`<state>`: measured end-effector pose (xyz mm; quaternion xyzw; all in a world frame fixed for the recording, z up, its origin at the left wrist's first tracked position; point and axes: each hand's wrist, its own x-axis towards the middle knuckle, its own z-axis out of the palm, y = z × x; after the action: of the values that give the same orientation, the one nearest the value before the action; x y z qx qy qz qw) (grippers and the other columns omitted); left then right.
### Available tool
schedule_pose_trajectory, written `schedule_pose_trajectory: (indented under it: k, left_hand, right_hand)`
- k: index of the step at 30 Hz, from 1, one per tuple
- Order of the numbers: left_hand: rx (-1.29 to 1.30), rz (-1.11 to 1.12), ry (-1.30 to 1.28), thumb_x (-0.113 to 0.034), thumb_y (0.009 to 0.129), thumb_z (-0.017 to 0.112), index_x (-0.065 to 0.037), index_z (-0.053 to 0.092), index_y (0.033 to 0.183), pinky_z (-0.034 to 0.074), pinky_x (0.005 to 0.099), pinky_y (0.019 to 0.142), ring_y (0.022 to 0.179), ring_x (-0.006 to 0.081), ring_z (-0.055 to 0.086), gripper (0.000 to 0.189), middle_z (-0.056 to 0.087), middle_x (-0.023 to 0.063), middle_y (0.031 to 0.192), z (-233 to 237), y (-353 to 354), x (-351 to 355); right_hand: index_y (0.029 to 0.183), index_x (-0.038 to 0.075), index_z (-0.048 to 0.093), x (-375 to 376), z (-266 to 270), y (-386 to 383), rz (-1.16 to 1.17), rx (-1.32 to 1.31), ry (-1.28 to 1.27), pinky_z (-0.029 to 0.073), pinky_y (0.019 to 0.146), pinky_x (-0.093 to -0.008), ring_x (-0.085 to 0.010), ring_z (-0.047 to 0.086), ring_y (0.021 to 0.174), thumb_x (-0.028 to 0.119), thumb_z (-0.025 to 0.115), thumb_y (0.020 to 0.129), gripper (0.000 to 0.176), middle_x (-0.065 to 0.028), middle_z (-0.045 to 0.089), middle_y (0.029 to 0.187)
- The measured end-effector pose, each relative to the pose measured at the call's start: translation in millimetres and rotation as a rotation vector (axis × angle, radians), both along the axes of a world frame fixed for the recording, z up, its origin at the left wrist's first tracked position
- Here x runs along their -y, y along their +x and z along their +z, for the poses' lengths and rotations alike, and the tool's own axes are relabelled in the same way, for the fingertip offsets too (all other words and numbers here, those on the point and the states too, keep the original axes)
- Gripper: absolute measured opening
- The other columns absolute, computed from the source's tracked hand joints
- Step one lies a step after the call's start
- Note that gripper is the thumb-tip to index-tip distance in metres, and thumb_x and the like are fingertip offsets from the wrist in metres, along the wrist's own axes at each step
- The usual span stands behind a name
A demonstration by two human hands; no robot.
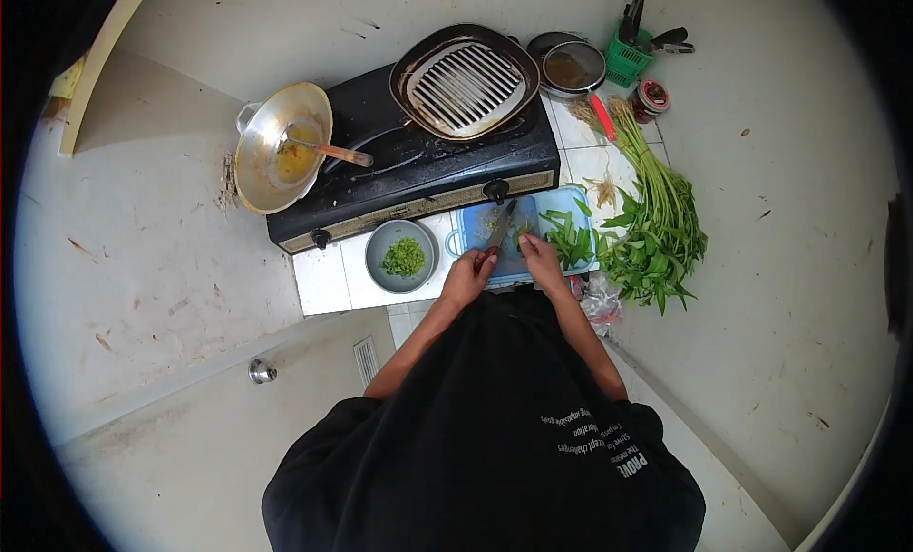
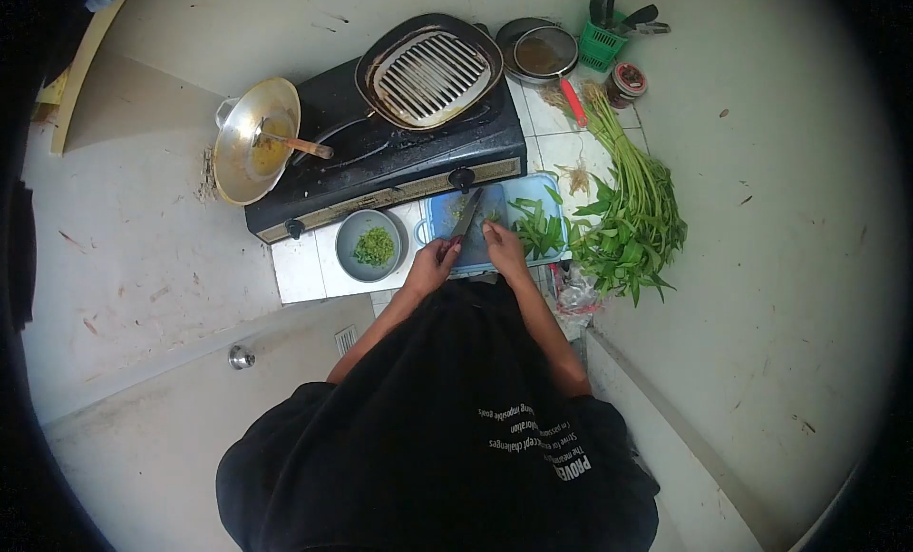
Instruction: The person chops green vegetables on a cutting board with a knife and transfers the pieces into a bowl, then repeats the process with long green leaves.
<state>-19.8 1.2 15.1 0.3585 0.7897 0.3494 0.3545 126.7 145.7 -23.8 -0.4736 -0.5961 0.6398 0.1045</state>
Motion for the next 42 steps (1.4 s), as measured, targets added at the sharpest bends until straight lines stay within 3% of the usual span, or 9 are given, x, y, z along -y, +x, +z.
schedule_pose_trajectory:
  k: [7,13,20,22,32,36,38,40,42]
  left_hand:
    - [0.133,0.0,0.087,-0.03,0.105,0.06,0.002,0.065,0.108,0.051,0.0366,0.068,0.071,0.019,0.066,0.033,0.066,0.011,0.075,29.1,13.1,-8.5]
    - [-0.021,-0.028,0.305,-0.025,0.108,0.051,0.003,0.062,0.117,0.053,0.0419,0.077,0.084,0.036,0.067,0.032,0.067,0.0198,0.093,8.7,41.9,-22.0]
    - [-0.165,-0.269,0.363,-0.022,0.102,0.06,0.001,0.062,0.117,0.051,0.0491,0.084,0.102,0.0438,0.062,0.028,0.06,0.0248,0.112,11.1,45.7,-29.5]
    - [-0.133,-0.126,0.05,-0.021,0.1,0.062,0.001,0.062,0.112,0.053,0.048,0.086,0.105,0.0415,0.063,0.026,0.061,0.0209,0.118,20.5,40.1,-45.4]
    - [-0.452,-0.088,-0.04,-0.02,0.096,0.065,-0.004,0.066,0.104,0.054,0.0499,0.087,0.101,0.0422,0.064,0.018,0.066,0.0194,0.106,-37.7,37.9,-82.4]
    - [-0.326,-0.116,0.25,-0.014,0.096,0.064,-0.001,0.07,0.101,0.055,0.0482,0.08,0.094,0.0402,0.067,0.015,0.07,0.0216,0.098,-53.0,9.6,-79.5]
    - [0.297,-0.233,0.069,-0.014,0.095,0.065,-0.002,0.071,0.103,0.056,0.0482,0.079,0.09,0.0395,0.069,0.015,0.072,0.0194,0.099,-53.1,-6.6,-82.4]
    - [0.244,-0.267,0.008,-0.018,0.094,0.07,-0.002,0.07,0.101,0.056,0.048,0.076,0.084,0.0368,0.071,0.018,0.072,0.0161,0.095,-46.2,-1.8,-79.9]
    - [-0.294,-0.232,-0.099,-0.02,0.091,0.073,-0.004,0.069,0.106,0.054,0.044,0.083,0.09,0.0354,0.068,0.022,0.07,0.015,0.096,-40.4,11.4,-79.1]
  right_hand:
    - [0.116,-0.003,0.071,17.4,15.0,6.2,-0.024,0.075,0.65,0.05,0.091,-0.0331,-0.0218,0.064,0.102,0.038,0.058,0.106,0.044,-0.0153,0.068,0.11]
    - [0.121,0.0,0.066,45.0,54.8,10.8,-0.084,-0.207,-0.145,0.049,0.089,-0.0331,-0.0205,0.064,0.101,0.039,0.06,0.104,0.043,-0.0131,0.069,0.111]
    - [0.121,0.001,0.061,35.3,44.4,43.3,-0.178,-0.154,-0.121,0.048,0.078,-0.0291,-0.0121,0.06,0.087,0.03,0.055,0.108,0.033,-0.0066,0.069,0.101]
    - [0.117,0.002,0.06,36.0,51.6,53.8,-0.285,-0.132,-0.054,0.047,0.073,-0.0278,-0.0112,0.059,0.081,0.027,0.052,0.109,0.028,-0.0036,0.066,0.091]
    - [0.119,0.005,0.058,32.7,37.9,113.5,-0.413,-0.175,0.027,0.048,0.066,-0.0254,-0.0097,0.06,0.075,0.032,0.049,0.111,0.03,-0.0006,0.061,0.086]
    - [0.119,0.005,0.058,30.2,35.7,127.5,-0.454,-0.146,0.004,0.049,0.064,-0.0253,-0.01,0.061,0.076,0.033,0.049,0.111,0.03,-0.0006,0.06,0.086]
    - [0.118,0.006,0.058,22.8,28.4,135.5,-0.445,-0.186,0.034,0.049,0.063,-0.0255,-0.0094,0.06,0.075,0.033,0.049,0.111,0.03,-0.0007,0.06,0.085]
    - [0.118,0.006,0.058,15.5,15.0,138.8,-0.442,-0.171,0.043,0.049,0.063,-0.0254,-0.0093,0.06,0.075,0.033,0.049,0.111,0.03,-0.0007,0.059,0.085]
    - [0.117,0.006,0.058,18.1,9.4,141.1,-0.439,-0.158,0.049,0.049,0.063,-0.0253,-0.0092,0.06,0.075,0.033,0.049,0.111,0.03,-0.0007,0.059,0.085]
